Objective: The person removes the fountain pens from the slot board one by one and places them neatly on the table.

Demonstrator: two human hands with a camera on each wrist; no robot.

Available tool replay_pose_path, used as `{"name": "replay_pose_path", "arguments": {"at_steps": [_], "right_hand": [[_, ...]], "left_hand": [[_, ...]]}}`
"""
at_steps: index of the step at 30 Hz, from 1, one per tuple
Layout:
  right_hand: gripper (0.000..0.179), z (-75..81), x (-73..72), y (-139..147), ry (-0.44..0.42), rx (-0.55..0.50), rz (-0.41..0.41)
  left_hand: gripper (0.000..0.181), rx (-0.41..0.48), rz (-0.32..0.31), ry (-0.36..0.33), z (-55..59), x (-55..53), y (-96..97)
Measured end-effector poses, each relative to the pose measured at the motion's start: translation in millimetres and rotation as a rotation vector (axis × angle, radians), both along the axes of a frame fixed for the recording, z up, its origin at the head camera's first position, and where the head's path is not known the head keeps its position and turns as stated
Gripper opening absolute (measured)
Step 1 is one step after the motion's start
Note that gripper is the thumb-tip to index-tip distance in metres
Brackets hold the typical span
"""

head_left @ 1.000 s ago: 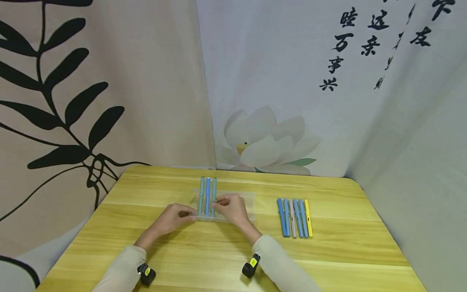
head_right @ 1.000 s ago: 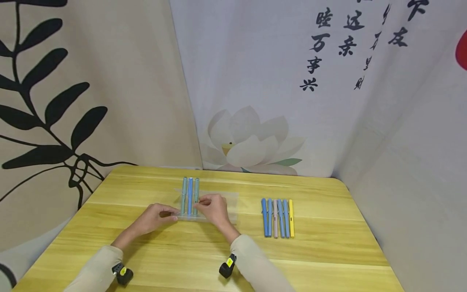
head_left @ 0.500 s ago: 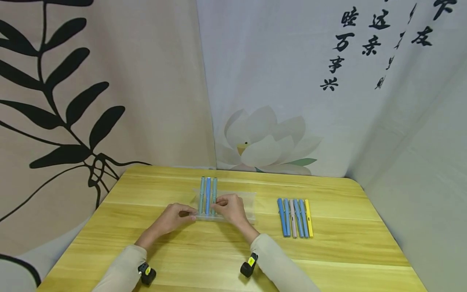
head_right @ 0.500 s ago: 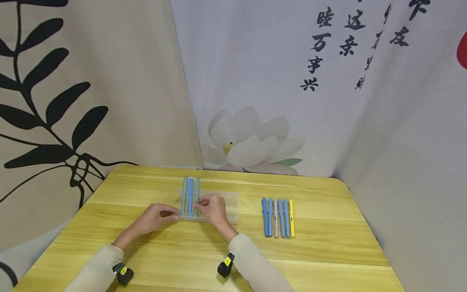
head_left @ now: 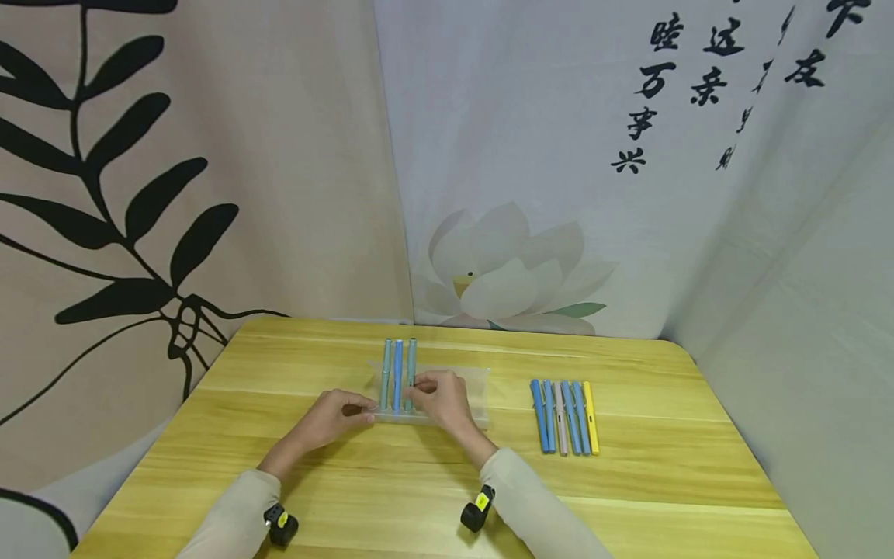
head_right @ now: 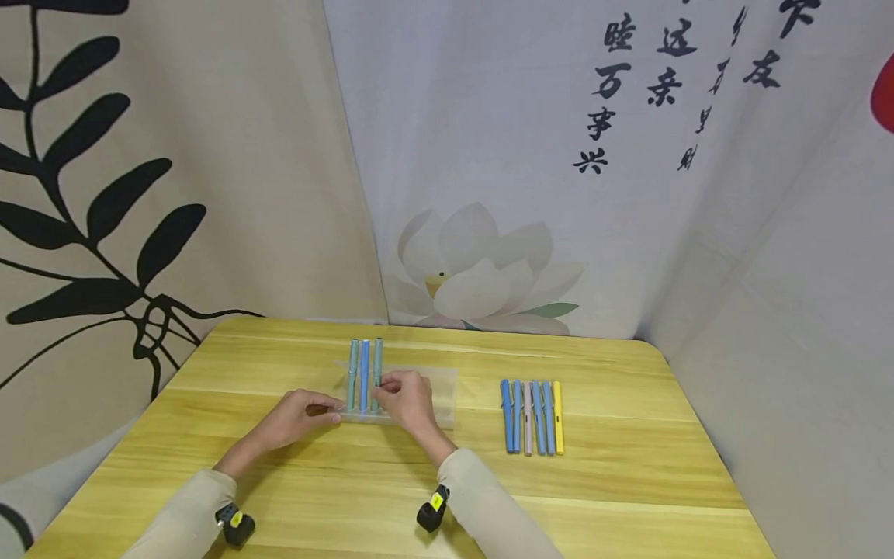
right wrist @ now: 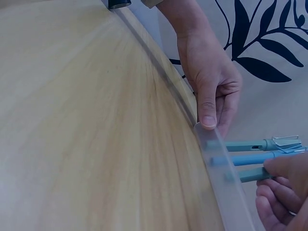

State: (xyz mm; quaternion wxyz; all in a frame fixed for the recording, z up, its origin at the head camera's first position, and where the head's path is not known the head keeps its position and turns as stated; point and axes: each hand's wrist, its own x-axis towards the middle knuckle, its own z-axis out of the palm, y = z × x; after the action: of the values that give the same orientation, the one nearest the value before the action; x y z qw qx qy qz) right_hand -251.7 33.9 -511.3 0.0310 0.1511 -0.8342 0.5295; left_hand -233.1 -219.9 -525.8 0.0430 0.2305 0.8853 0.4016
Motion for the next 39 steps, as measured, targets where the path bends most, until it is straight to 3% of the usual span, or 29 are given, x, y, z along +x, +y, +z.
{"name": "replay_pose_path", "arguments": {"at_steps": [12, 20, 31, 39], "right_hand": [[0.018, 16.9, 2.4, 7.5, 0.045, 0.002, -0.05], [0.02, 29.8, 11.6, 24.4, 0.051, -0.014, -0.019], [0.025, 37.4, 15.8, 46.4, 0.071, -0.027, 0.006], [0.026, 39.6, 19.5, 61.4, 0.047, -0.024, -0.024]], "left_hand": [[0.026, 0.006, -0.003, -0.003, 0.2, 0.9, 1.4], [0.027, -0.007, 0.001, 0.015, -0.2, 1.4, 1.8], [0.026, 0.0, -0.003, 0.012, 1.6, 1.8, 0.9], [0.025, -0.011, 0.003, 0.02, 0.9, 1.2, 1.0]]}}
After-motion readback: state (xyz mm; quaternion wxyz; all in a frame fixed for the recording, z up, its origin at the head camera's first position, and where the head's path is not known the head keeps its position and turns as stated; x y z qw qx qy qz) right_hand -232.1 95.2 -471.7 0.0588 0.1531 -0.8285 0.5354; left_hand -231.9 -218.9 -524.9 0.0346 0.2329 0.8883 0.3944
